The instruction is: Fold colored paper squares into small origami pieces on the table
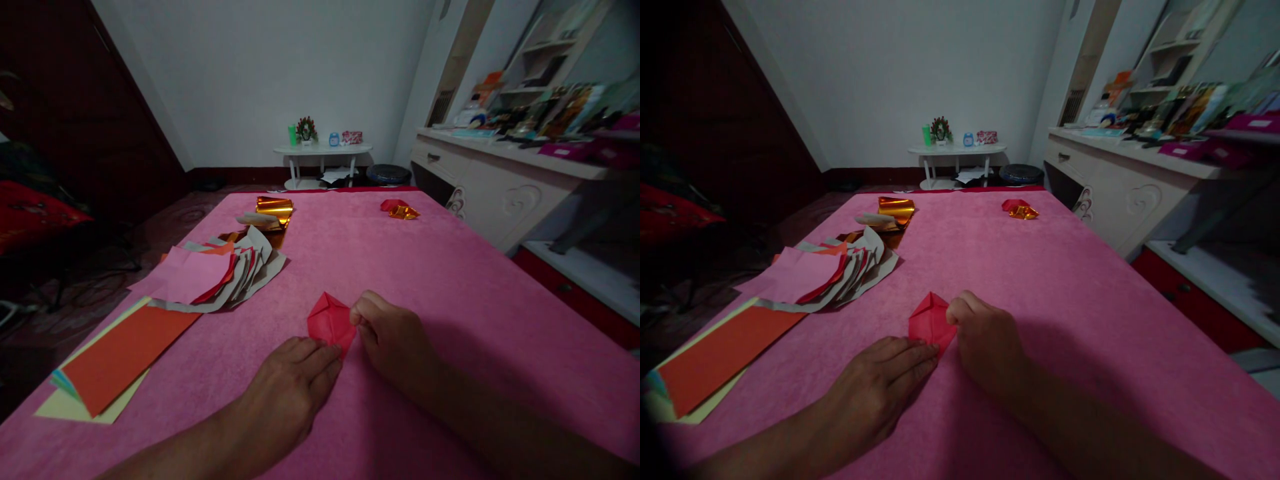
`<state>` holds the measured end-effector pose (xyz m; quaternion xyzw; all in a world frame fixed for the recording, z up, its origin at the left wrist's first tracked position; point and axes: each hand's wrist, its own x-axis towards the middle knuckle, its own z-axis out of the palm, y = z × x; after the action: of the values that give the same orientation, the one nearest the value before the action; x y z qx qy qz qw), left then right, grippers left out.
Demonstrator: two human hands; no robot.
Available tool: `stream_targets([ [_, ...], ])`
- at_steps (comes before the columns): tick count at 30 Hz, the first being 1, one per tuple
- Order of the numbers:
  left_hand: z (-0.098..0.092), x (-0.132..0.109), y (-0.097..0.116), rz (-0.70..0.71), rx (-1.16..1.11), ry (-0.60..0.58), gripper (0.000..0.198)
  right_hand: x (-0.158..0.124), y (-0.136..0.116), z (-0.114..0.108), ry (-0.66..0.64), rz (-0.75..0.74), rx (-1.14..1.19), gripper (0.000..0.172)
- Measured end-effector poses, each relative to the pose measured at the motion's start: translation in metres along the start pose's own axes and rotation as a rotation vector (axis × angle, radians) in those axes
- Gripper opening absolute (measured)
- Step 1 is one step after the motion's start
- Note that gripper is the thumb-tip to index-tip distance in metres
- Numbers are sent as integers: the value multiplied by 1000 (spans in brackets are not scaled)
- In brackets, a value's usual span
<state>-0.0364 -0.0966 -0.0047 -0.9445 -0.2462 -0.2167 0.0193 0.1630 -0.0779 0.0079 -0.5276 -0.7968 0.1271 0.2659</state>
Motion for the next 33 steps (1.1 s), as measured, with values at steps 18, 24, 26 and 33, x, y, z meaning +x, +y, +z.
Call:
stream_targets([
  [18, -16, 5, -52, -337, -340, 237, 36, -12, -22, 1, -325, -136, -124, 7],
  [24, -6, 2, -69, -175, -311, 155, 43, -16, -25, 5, -331, -264, -344, 13],
  [26, -7, 0, -67, -127, -313, 110, 42, -16, -23, 5, -322, -270, -330, 12],
  [33, -15, 1, -59, -54, -355, -5, 45, -18, -22, 8, -234, -320, -330, 11],
])
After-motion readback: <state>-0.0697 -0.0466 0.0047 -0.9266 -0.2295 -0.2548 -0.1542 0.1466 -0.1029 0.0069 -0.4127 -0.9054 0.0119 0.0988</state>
